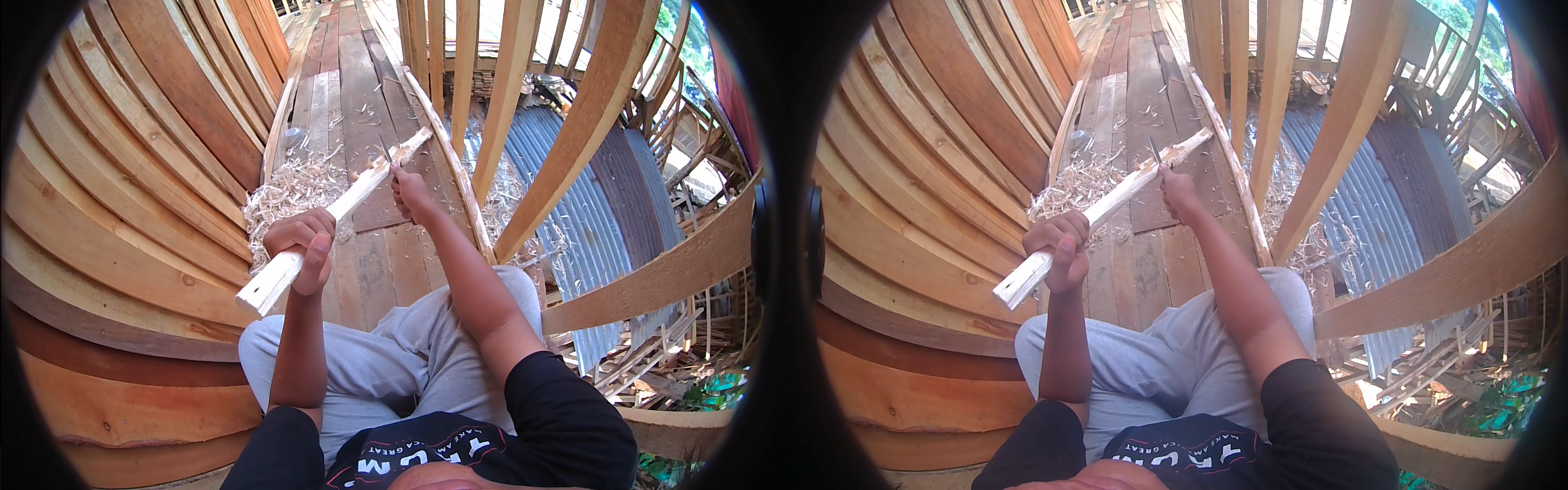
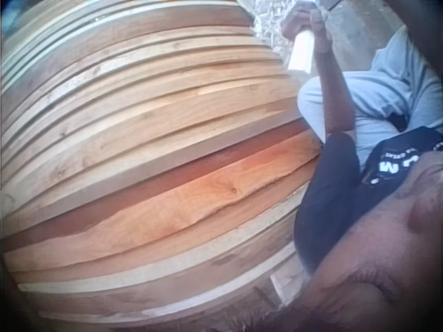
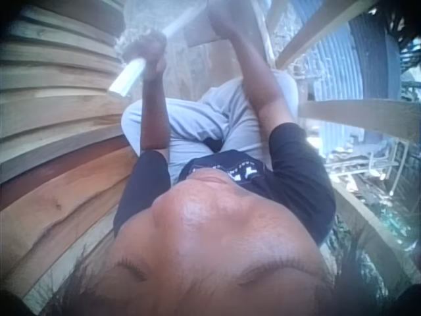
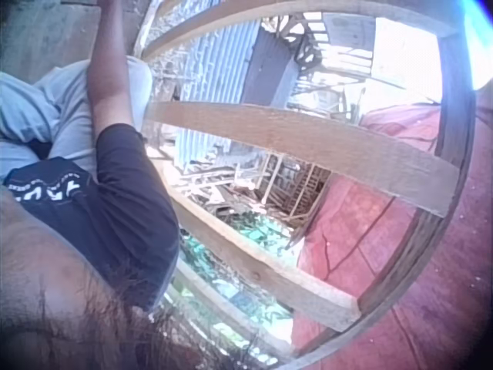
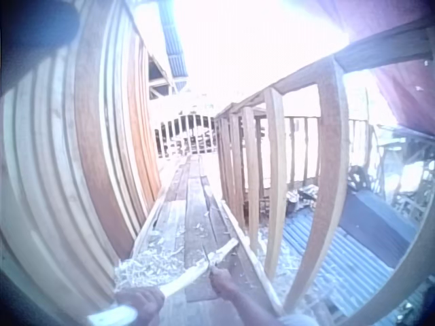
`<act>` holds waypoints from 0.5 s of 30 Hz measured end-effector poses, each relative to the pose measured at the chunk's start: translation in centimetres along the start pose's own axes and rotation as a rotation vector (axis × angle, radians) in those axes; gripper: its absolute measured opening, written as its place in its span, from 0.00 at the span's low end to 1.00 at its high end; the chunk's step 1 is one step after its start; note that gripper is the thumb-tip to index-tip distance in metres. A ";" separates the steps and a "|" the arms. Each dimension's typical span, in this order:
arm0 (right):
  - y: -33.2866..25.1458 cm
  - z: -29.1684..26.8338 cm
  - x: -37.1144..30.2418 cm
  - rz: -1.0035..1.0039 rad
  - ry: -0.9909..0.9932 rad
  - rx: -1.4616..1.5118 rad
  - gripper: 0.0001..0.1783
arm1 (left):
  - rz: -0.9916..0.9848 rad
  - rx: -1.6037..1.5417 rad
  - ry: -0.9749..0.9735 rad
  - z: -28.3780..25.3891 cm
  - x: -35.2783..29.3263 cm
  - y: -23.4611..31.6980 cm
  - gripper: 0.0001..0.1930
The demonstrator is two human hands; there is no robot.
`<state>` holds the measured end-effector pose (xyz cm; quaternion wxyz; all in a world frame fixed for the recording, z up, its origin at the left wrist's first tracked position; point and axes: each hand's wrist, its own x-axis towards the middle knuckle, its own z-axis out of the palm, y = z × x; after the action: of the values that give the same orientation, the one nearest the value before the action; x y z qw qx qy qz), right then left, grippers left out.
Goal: The person sits on a wooden floor and uses a knife to carve a long, light-colored wooden stick. They hold the stick with their left hand and repeatedly shave off thin layers of wood with the knife in their right hand, creating wood shavings that accumulate on the floor.
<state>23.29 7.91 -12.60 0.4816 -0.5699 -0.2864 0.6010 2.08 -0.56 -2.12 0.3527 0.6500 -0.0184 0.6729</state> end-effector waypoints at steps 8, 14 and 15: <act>-1.0 -1.8 0.3 0.173 -0.257 0.128 0.31 | -0.001 0.029 -0.059 0.1 0.3 0.2 0.17; -1.0 -2.9 0.5 0.223 -0.413 0.319 0.30 | -0.040 0.061 -0.132 0.0 0.6 0.8 0.19; -1.0 -3.1 0.6 0.231 -0.433 0.339 0.29 | -0.044 0.067 -0.150 0.1 0.7 0.9 0.19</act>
<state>26.58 8.17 -12.51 0.4260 -0.3686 -0.2111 0.7988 1.76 -0.95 -1.13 0.3433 0.7103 -0.0081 0.6145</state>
